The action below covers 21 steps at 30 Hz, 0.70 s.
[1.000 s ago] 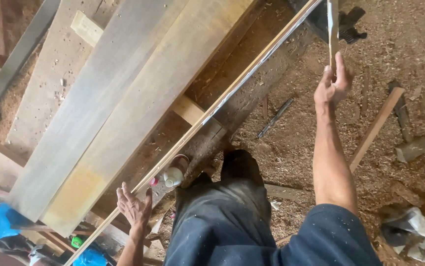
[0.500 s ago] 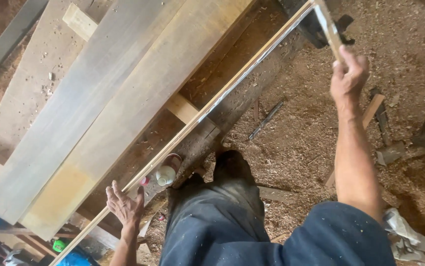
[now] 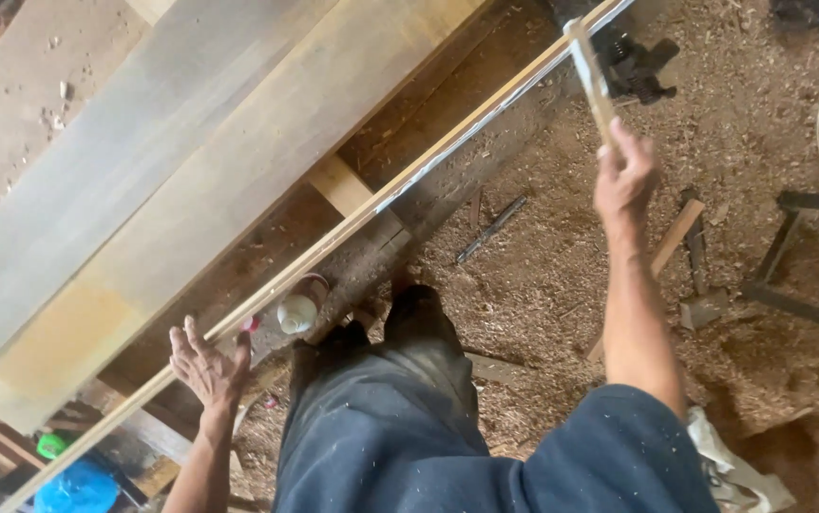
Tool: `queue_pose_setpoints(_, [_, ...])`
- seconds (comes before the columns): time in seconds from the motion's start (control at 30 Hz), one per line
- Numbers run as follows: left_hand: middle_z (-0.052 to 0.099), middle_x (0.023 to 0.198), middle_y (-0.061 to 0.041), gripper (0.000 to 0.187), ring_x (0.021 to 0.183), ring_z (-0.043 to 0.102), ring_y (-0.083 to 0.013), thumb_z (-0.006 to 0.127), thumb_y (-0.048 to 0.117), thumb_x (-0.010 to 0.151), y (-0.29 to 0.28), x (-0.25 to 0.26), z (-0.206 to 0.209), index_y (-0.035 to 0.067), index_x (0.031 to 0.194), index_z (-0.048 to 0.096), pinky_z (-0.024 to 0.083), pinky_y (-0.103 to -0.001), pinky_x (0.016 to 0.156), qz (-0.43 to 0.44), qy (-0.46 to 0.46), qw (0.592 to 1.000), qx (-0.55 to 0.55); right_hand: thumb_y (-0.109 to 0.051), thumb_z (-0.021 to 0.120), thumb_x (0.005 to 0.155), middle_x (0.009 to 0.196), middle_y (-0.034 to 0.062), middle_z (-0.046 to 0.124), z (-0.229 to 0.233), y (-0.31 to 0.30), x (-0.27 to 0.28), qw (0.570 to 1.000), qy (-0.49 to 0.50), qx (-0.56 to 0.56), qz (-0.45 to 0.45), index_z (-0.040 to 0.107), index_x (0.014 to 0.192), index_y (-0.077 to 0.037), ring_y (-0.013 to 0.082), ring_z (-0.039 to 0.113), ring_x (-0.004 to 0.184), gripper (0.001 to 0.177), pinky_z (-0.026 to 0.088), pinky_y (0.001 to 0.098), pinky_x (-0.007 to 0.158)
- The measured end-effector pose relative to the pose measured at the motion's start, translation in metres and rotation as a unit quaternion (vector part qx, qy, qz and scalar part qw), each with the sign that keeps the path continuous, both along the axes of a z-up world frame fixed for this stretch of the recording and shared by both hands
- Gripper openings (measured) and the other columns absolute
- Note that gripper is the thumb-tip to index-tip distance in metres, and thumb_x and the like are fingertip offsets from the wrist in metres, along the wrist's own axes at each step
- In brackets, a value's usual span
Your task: Applying wood glue to thin wooden strips and aligning larger boards in a woodworking shop.
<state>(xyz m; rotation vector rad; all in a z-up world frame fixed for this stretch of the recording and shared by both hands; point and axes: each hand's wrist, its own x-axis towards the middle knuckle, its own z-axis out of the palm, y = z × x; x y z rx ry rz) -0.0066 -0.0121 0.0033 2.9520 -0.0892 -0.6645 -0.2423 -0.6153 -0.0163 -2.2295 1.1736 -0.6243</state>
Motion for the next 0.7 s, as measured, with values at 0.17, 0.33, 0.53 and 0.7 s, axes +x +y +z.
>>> queue_pose_setpoints(0.17, [0.026,0.158,-0.031,0.100,0.146,0.031,-0.0499,0.079,0.040,0.079,0.013,-0.004,-0.014,0.014,0.159,0.025,0.023,-0.066,0.116,-0.056,-0.101,0.993,-0.038,-0.011,0.075,0.087,0.088,0.0071,0.058,-0.039,0.196,-0.010,0.991,0.000,0.026,0.132,0.076,0.126,-0.021,0.0267,0.063,0.081,0.041,0.054,0.0366,0.075])
queue_pose_setpoints(0.33, [0.025,0.157,-0.031,0.099,0.146,0.029,-0.0486,0.081,0.039,0.081,0.017,-0.002,-0.022,0.012,0.160,0.027,0.022,-0.065,0.115,-0.059,-0.115,0.989,-0.066,-0.015,0.075,0.090,0.088,0.0034,0.059,-0.046,0.274,0.010,0.987,-0.040,0.087,0.128,0.077,0.126,-0.025,0.0216,0.061,0.082,0.037,0.054,0.0340,0.079])
queue_pose_setpoints(0.53, [0.025,0.160,-0.026,0.099,0.149,0.027,-0.0432,0.082,0.036,0.079,0.033,-0.009,-0.040,0.016,0.161,0.031,0.018,-0.064,0.117,-0.033,-0.138,0.985,-0.100,-0.011,0.072,0.095,0.094,0.0136,0.059,-0.015,0.258,0.020,0.997,-0.037,0.050,0.043,0.072,0.133,-0.019,0.0289,0.061,0.086,0.039,0.051,0.0418,0.082])
queue_pose_setpoints(0.7, [0.024,0.160,-0.029,0.103,0.149,0.027,-0.0469,0.083,0.029,0.075,0.036,-0.010,-0.041,0.011,0.162,0.030,0.016,-0.064,0.118,-0.037,-0.123,0.984,-0.122,-0.015,0.077,0.086,0.087,0.0032,0.061,-0.060,0.402,0.011,0.981,-0.043,0.075,0.173,0.077,0.125,-0.026,0.0249,0.064,0.083,0.040,0.052,0.0365,0.082])
